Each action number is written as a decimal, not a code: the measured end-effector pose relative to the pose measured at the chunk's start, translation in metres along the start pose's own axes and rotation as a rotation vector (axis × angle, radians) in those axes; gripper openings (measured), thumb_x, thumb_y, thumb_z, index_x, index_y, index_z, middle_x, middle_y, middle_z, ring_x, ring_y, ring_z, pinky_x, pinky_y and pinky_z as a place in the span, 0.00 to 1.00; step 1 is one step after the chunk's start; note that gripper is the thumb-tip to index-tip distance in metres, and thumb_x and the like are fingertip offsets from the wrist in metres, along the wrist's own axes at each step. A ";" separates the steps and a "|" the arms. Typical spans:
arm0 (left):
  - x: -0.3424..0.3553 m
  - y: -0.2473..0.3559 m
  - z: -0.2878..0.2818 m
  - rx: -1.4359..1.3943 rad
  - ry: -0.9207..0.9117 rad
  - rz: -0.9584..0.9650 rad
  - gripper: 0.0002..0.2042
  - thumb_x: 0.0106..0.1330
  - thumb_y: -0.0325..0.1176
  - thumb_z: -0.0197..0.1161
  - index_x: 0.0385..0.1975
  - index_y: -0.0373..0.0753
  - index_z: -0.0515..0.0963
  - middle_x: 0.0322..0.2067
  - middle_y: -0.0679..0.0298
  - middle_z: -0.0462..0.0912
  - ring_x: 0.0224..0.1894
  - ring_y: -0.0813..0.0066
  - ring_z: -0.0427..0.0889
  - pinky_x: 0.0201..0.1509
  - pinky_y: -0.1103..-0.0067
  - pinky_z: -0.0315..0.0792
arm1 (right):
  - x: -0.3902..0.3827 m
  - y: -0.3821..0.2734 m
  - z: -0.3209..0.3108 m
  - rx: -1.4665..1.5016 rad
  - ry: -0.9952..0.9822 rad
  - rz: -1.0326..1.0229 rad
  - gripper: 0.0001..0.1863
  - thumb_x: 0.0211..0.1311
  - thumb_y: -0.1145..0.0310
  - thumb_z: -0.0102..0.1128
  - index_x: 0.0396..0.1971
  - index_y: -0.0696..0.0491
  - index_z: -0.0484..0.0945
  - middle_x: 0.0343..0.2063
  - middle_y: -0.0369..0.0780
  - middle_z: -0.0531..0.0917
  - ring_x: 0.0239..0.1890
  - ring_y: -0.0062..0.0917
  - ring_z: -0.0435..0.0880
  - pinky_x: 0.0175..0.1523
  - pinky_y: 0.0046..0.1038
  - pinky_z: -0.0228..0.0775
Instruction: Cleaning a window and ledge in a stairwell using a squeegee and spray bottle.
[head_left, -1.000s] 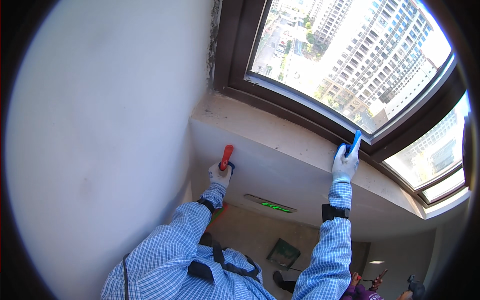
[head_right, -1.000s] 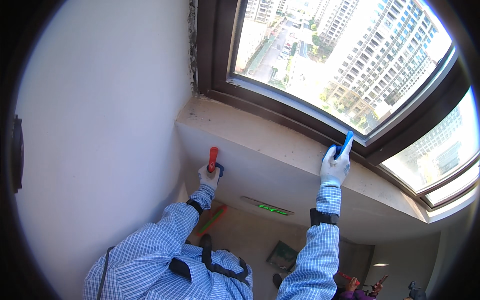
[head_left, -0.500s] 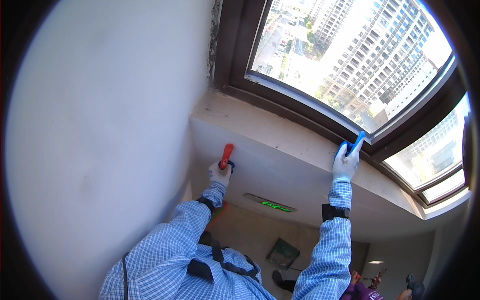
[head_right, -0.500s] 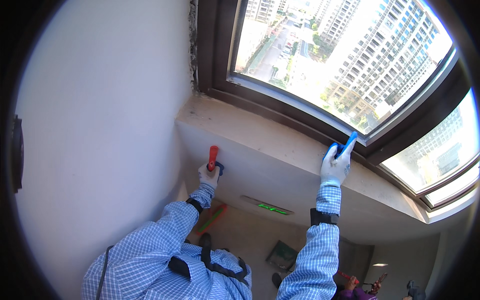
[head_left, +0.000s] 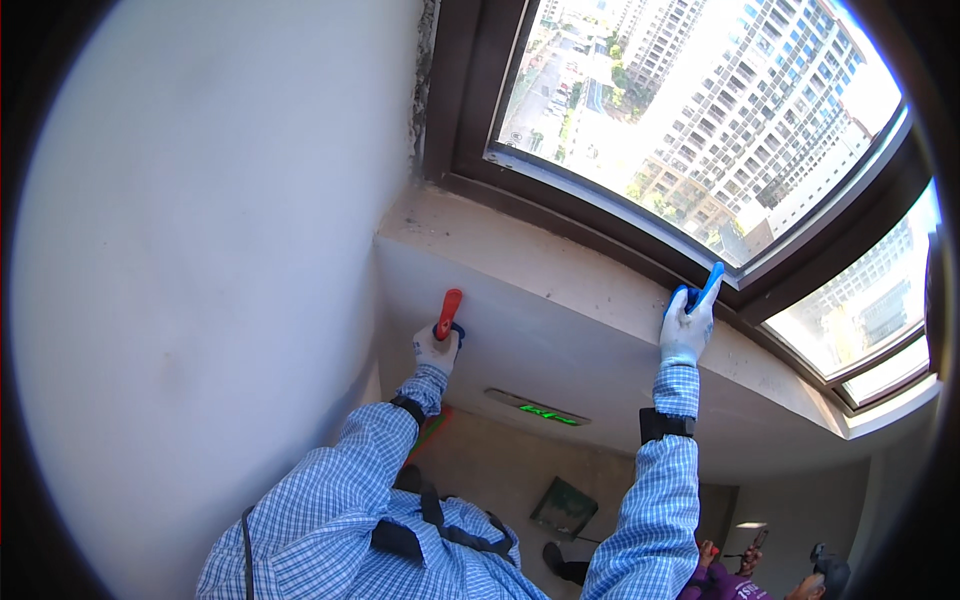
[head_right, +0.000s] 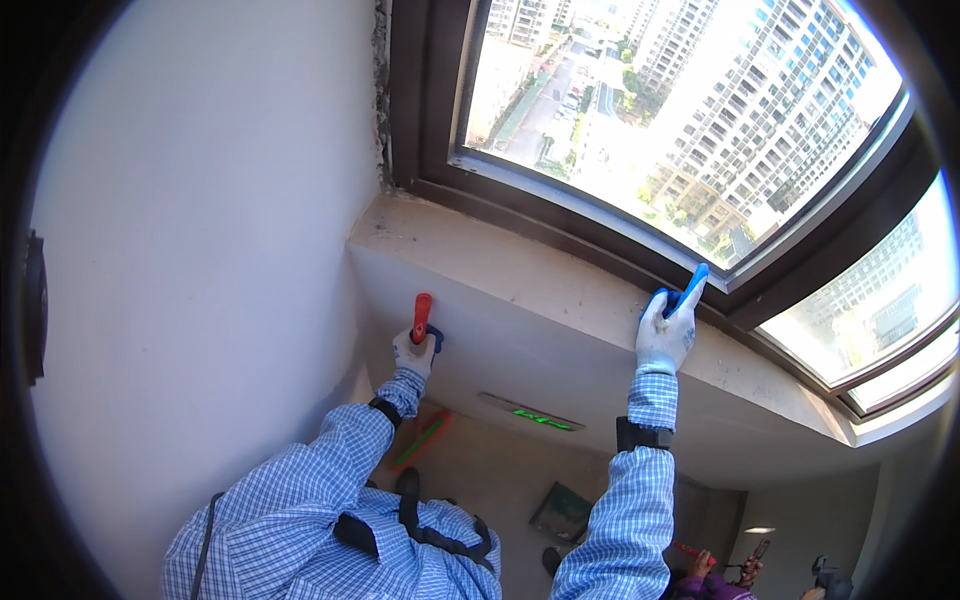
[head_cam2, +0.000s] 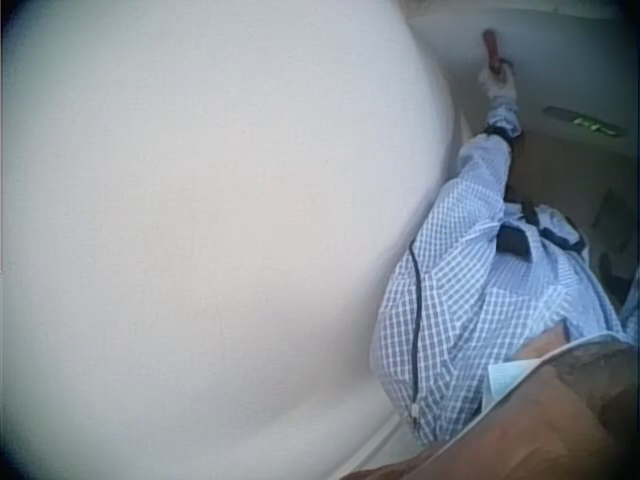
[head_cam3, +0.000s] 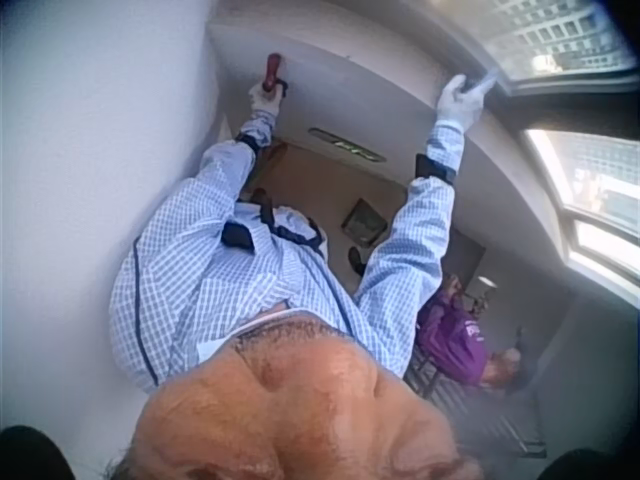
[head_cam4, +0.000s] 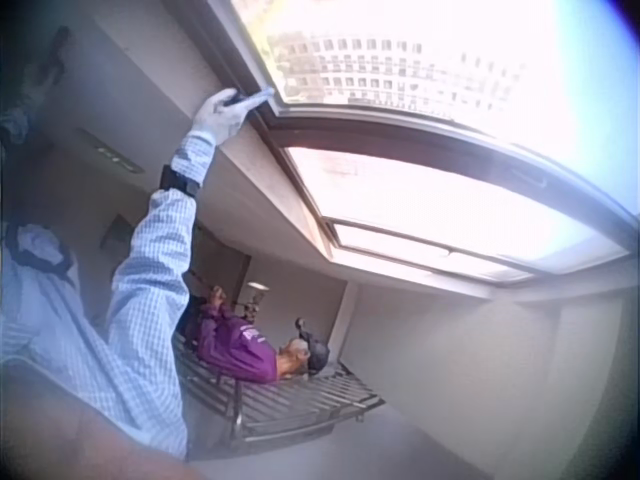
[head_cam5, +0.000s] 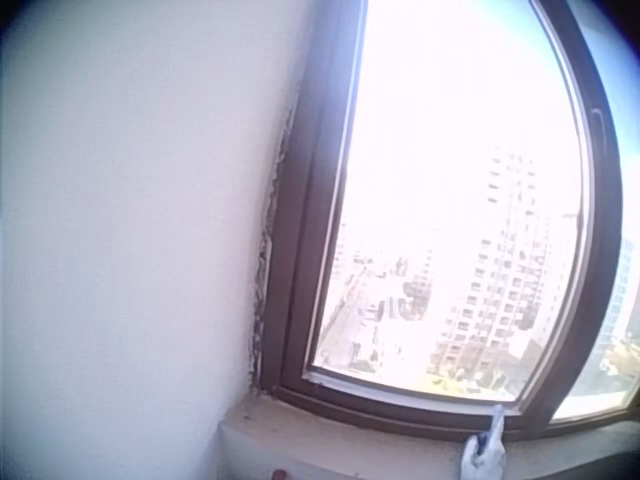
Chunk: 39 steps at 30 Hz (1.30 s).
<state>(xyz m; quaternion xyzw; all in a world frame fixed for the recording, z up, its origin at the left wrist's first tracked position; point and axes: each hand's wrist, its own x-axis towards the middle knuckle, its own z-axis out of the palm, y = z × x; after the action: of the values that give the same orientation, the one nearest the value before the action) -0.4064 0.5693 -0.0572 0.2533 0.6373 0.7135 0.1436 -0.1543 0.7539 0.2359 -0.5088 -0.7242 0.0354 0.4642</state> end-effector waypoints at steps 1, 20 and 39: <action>-0.001 0.002 0.001 0.002 0.001 -0.007 0.01 0.60 0.23 0.63 0.28 0.35 0.81 0.21 0.65 0.80 0.25 0.75 0.80 0.33 0.77 0.74 | 0.000 0.001 0.002 0.057 0.107 -0.072 0.37 0.67 0.71 0.50 0.75 0.43 0.50 0.35 0.42 0.83 0.28 0.28 0.79 0.43 0.33 0.74; -0.002 0.009 0.000 -0.004 -0.008 -0.027 0.02 0.60 0.22 0.62 0.27 0.35 0.81 0.21 0.66 0.80 0.24 0.76 0.79 0.33 0.77 0.74 | -0.001 0.005 -0.003 0.084 0.032 -0.016 0.39 0.64 0.72 0.52 0.75 0.44 0.50 0.50 0.45 0.83 0.33 0.33 0.82 0.47 0.34 0.76; -0.003 0.016 0.000 0.008 -0.008 -0.047 0.03 0.60 0.21 0.61 0.28 0.34 0.81 0.22 0.66 0.81 0.25 0.76 0.79 0.33 0.77 0.74 | 0.001 -0.001 -0.009 0.015 -0.015 0.043 0.38 0.65 0.73 0.50 0.75 0.45 0.50 0.55 0.45 0.81 0.38 0.34 0.84 0.50 0.34 0.75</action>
<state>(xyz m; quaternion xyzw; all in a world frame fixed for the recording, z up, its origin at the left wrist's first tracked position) -0.4022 0.5660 -0.0423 0.2417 0.6454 0.7064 0.1616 -0.1487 0.7500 0.2425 -0.5204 -0.7164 0.0545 0.4615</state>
